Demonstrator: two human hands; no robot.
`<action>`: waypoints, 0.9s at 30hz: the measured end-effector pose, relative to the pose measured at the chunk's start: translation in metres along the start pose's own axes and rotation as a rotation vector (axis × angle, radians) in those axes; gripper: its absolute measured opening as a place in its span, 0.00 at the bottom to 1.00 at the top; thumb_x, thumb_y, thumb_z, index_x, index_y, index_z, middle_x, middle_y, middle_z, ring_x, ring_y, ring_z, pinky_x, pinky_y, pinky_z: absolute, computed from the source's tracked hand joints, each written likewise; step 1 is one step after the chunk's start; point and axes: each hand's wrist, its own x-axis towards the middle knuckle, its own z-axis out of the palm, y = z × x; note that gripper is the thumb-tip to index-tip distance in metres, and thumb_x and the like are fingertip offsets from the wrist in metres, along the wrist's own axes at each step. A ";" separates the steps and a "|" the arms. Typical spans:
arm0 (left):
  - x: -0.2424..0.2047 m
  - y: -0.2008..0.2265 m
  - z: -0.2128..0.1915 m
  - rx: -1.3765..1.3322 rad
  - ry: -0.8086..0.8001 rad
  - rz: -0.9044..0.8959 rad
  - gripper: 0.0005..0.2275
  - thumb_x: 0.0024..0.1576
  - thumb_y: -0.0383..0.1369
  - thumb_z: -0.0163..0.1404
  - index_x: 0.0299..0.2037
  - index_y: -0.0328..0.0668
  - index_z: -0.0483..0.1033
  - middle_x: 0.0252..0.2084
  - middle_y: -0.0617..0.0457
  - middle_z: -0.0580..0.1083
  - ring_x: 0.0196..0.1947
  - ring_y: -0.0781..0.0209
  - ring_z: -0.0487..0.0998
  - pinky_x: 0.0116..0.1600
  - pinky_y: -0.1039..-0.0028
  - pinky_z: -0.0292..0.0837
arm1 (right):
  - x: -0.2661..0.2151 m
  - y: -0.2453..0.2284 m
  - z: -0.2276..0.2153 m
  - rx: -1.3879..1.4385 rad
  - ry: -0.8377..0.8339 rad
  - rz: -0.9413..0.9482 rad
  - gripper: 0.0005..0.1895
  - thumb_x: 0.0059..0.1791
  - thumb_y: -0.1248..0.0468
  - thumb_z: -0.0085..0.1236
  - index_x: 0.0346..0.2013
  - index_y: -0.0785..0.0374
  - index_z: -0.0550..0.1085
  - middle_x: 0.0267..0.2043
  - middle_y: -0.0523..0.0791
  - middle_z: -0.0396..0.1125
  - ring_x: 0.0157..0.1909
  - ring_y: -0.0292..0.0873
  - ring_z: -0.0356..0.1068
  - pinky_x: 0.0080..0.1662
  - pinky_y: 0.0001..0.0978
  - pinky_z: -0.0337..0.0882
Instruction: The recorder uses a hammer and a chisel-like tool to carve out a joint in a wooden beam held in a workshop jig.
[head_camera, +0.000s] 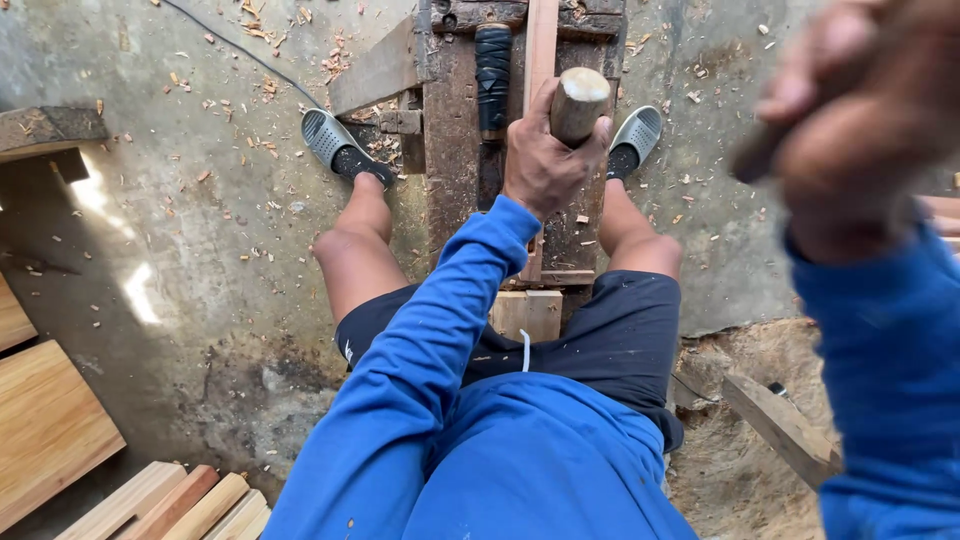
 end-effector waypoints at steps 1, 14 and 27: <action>0.000 -0.004 0.002 -0.002 0.000 0.007 0.15 0.59 0.35 0.60 0.53 0.39 0.73 0.41 0.47 0.83 0.42 0.59 0.88 0.48 0.69 0.84 | 0.006 0.007 0.006 -0.004 0.004 -0.006 0.15 0.65 0.53 0.50 0.56 0.61 0.66 0.35 0.48 0.66 0.32 0.44 0.67 0.38 0.36 0.69; 0.009 -0.027 0.005 0.058 0.091 -0.180 0.23 0.52 0.35 0.61 0.58 0.38 0.71 0.38 0.43 0.83 0.39 0.54 0.88 0.45 0.67 0.83 | 0.044 0.138 -0.036 0.621 -0.226 0.176 0.17 0.62 0.51 0.49 0.48 0.64 0.67 0.40 0.45 0.63 0.38 0.37 0.66 0.43 0.28 0.68; 0.004 -0.038 0.001 0.053 0.122 -0.269 0.24 0.51 0.34 0.60 0.57 0.35 0.73 0.38 0.44 0.82 0.36 0.57 0.87 0.44 0.67 0.83 | 0.075 0.099 -0.052 0.309 -0.024 0.217 0.20 0.71 0.51 0.43 0.43 0.62 0.65 0.36 0.41 0.60 0.33 0.35 0.60 0.37 0.27 0.62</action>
